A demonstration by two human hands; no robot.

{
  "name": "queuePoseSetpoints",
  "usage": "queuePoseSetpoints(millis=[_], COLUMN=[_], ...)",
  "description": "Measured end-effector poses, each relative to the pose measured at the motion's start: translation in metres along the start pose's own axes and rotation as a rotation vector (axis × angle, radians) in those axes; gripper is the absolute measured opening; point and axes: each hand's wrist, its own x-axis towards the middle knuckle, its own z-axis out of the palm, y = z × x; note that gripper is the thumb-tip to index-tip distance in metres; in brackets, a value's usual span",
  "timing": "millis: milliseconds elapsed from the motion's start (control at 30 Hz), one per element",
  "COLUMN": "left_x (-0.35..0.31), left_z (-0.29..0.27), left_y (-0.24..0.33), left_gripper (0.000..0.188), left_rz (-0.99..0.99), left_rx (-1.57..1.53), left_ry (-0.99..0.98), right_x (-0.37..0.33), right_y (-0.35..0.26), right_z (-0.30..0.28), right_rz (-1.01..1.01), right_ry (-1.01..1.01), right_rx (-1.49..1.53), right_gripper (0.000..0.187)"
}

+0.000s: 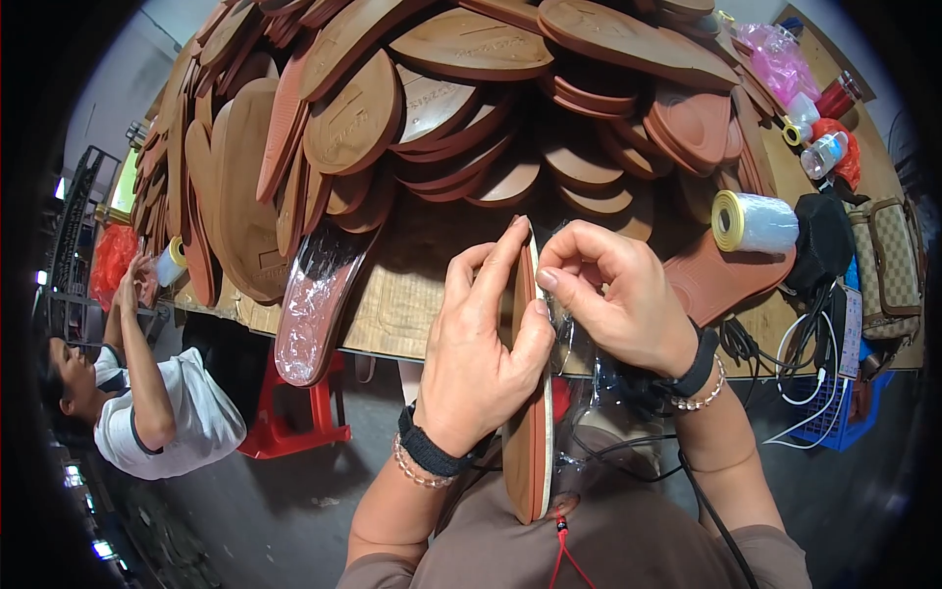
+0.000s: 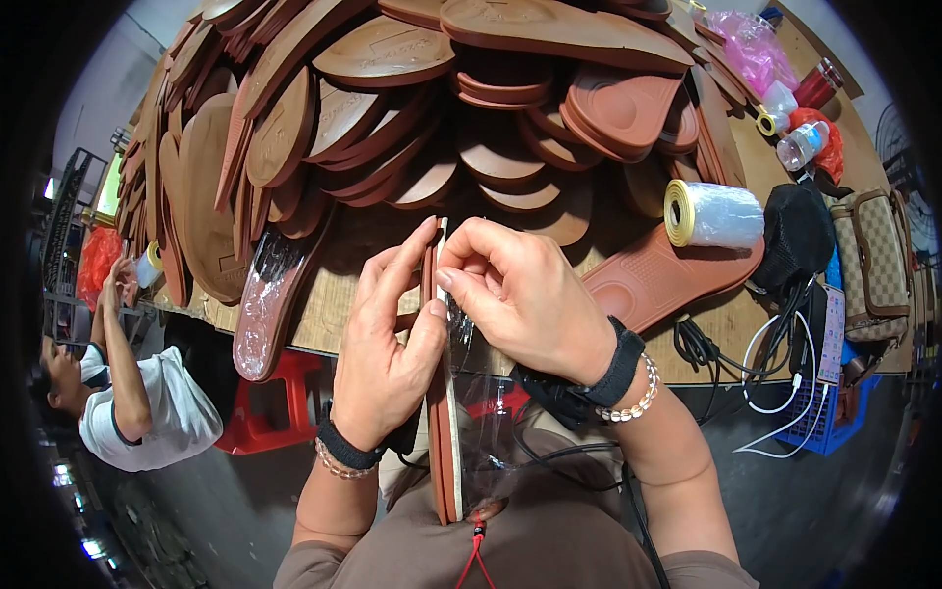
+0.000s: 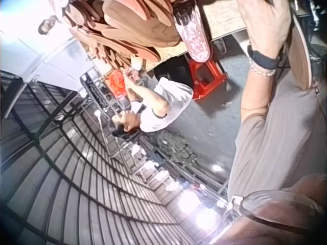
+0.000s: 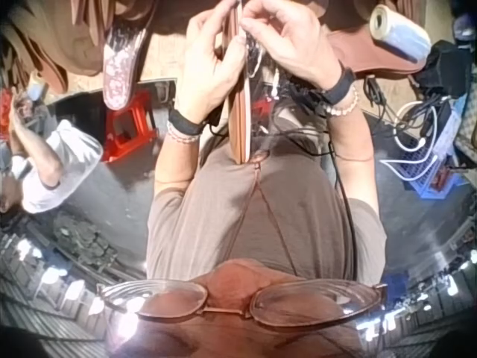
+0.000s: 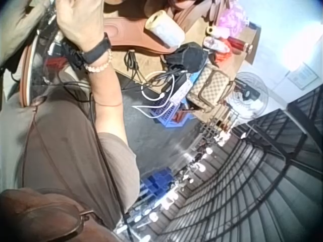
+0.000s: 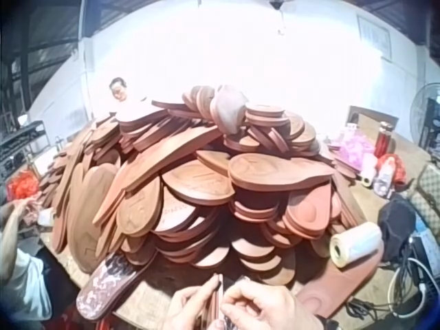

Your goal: The recorder is wrapping brown shoe soles in protective clear plastic film at a production workstation.

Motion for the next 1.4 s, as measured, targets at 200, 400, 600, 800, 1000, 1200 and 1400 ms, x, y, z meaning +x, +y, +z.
queuePoseSetpoints(millis=[200, 400, 600, 800, 1000, 1200, 1400], left_x=[0.002, 0.002, 0.003, 0.002, 0.002, 0.003, 0.007], left_z=[0.001, 0.002, 0.003, 0.003, 0.003, 0.002, 0.000], left_y=[-0.004, -0.005, -0.003, -0.006, -0.004, -0.007, -0.005], left_gripper=[0.067, 0.067, 0.067, 0.068, 0.068, 0.066, 0.057], left_rz=[-0.002, 0.009, 0.012, 0.014, 0.024, 0.071, 0.018], left_rx=[-0.064, -0.029, -0.034, -0.022, -0.002, 0.055, -0.029], left_ry=[0.006, 0.013, 0.017, 0.017, 0.020, 0.021, 0.010], right_x=[0.000, -0.003, -0.002, -0.001, -0.001, 0.005, 0.006], right_y=[0.000, 0.002, 0.003, 0.002, 0.000, 0.002, 0.016], right_z=[0.003, 0.008, 0.010, 0.011, 0.011, 0.009, 0.015], right_rz=[-0.087, -0.186, -0.131, -0.118, -0.106, 0.088, 0.118], right_ry=[0.024, 0.121, 0.121, 0.115, 0.120, 0.067, 0.127], right_rx=[-0.045, -0.036, -0.026, -0.053, -0.068, 0.099, 0.089], right_gripper=[0.009, 0.009, 0.009, 0.009, 0.010, 0.009, 0.009])
